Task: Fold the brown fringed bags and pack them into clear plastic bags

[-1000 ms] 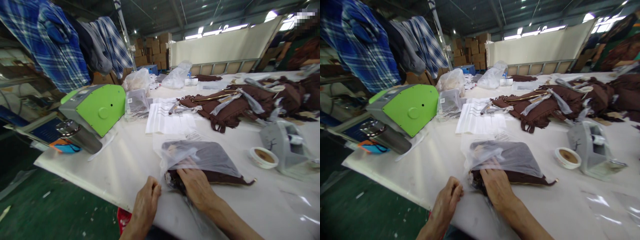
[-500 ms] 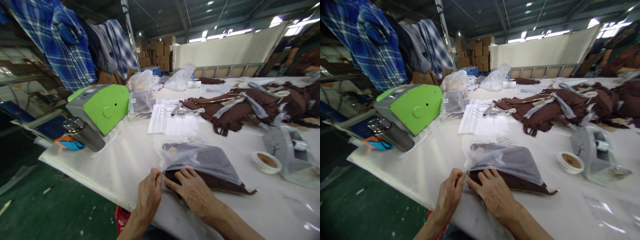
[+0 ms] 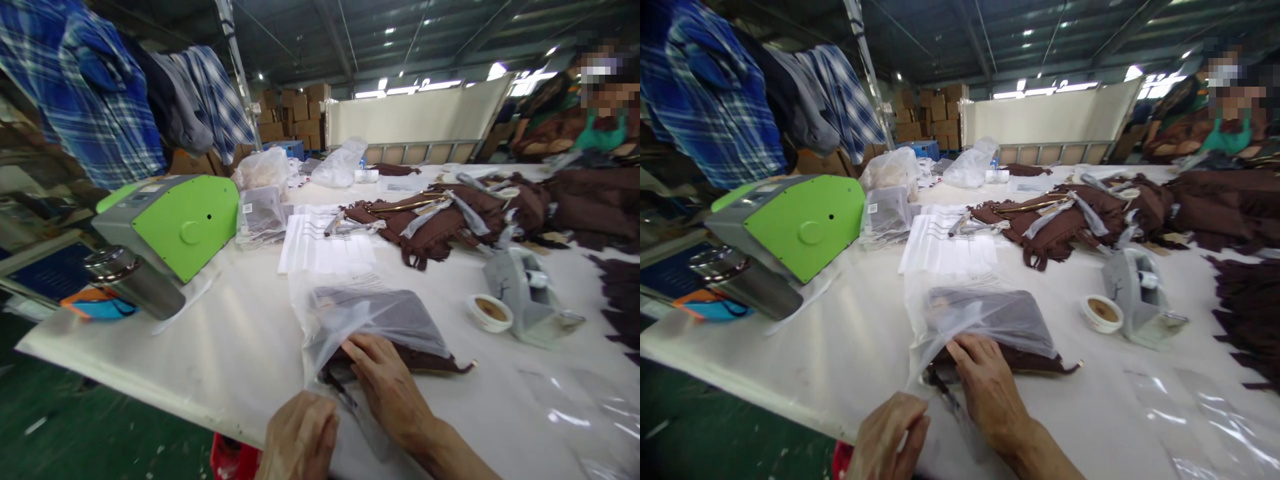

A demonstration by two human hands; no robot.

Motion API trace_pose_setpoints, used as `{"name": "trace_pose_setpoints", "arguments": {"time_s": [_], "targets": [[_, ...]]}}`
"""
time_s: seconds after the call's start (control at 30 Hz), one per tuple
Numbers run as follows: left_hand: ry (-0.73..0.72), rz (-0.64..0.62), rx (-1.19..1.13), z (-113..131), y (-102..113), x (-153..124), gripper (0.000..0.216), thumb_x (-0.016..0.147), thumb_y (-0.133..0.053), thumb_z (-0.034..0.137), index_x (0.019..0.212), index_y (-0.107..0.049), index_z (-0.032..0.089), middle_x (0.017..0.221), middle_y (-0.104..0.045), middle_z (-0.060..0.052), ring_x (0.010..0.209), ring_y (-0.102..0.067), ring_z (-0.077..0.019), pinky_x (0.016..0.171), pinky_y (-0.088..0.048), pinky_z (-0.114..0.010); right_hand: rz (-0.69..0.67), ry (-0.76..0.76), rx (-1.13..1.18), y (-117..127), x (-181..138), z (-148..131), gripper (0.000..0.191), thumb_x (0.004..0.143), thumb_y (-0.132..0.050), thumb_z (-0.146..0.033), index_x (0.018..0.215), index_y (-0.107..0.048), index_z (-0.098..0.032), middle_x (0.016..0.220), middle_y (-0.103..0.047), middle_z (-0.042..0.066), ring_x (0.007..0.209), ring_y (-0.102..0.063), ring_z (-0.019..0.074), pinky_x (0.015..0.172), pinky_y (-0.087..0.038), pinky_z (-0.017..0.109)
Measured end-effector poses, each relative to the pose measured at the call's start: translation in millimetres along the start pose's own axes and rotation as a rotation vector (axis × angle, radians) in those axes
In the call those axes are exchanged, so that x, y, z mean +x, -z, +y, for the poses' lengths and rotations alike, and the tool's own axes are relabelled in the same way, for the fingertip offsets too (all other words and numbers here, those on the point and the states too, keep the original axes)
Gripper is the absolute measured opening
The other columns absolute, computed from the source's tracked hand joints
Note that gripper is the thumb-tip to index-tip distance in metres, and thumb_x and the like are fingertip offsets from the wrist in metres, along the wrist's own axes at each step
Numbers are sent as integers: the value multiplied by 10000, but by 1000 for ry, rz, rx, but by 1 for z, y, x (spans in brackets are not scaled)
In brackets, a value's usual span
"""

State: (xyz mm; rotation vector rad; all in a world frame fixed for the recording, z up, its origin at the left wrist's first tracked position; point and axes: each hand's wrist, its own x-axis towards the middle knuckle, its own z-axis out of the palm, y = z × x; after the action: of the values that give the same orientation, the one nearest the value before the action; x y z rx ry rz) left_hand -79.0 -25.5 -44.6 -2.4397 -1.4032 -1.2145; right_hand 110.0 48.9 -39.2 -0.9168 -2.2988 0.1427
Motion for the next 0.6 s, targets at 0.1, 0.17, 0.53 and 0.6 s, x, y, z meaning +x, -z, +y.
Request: {"name": "trace_pose_setpoints", "arguments": {"time_s": [0.1, 0.17, 0.53, 0.6], "targets": [[-138, -134, -32, 13, -26, 24, 239, 974, -358, 164, 1074, -574, 174, 957, -701, -72, 852, -674, -176, 766, -553, -267, 153, 17, -125, 26, -37, 23, 382, 931, -481, -122, 1292, -556, -218, 1226, -616, 74, 1184, -518, 205, 1023, -400, 375], [-199, -215, 1, 19, -46, 41, 271, 973, -371, 167, 1148, -577, 156, 1140, -675, -87, 1029, -640, -201, 907, -524, -304, 241, -70, -235, 43, -65, 46, 357, 918, -525, -178, 1261, -585, -256, 1207, -627, 62, 1168, -536, 220, 1028, -400, 403], [-350, -439, 118, 46, -140, 91, 441, 927, -400, 106, 1363, -464, 76, 1314, -593, -146, 1189, -575, -240, 988, -488, -346, 79, -847, 124, 60, -87, 109, 323, 821, -519, -371, 1076, -639, -214, 869, -696, 37, 796, -660, 202, 778, -503, 317], [-307, -448, 115, 44, -157, 88, 490, 875, -405, 55, 1359, -476, 90, 1276, -624, -142, 1124, -623, -223, 940, -518, -308, 60, -829, 72, 59, -74, 105, 196, 781, -550, -293, 924, -669, -232, 713, -663, 0, 692, -634, 185, 680, -476, 276]]}}
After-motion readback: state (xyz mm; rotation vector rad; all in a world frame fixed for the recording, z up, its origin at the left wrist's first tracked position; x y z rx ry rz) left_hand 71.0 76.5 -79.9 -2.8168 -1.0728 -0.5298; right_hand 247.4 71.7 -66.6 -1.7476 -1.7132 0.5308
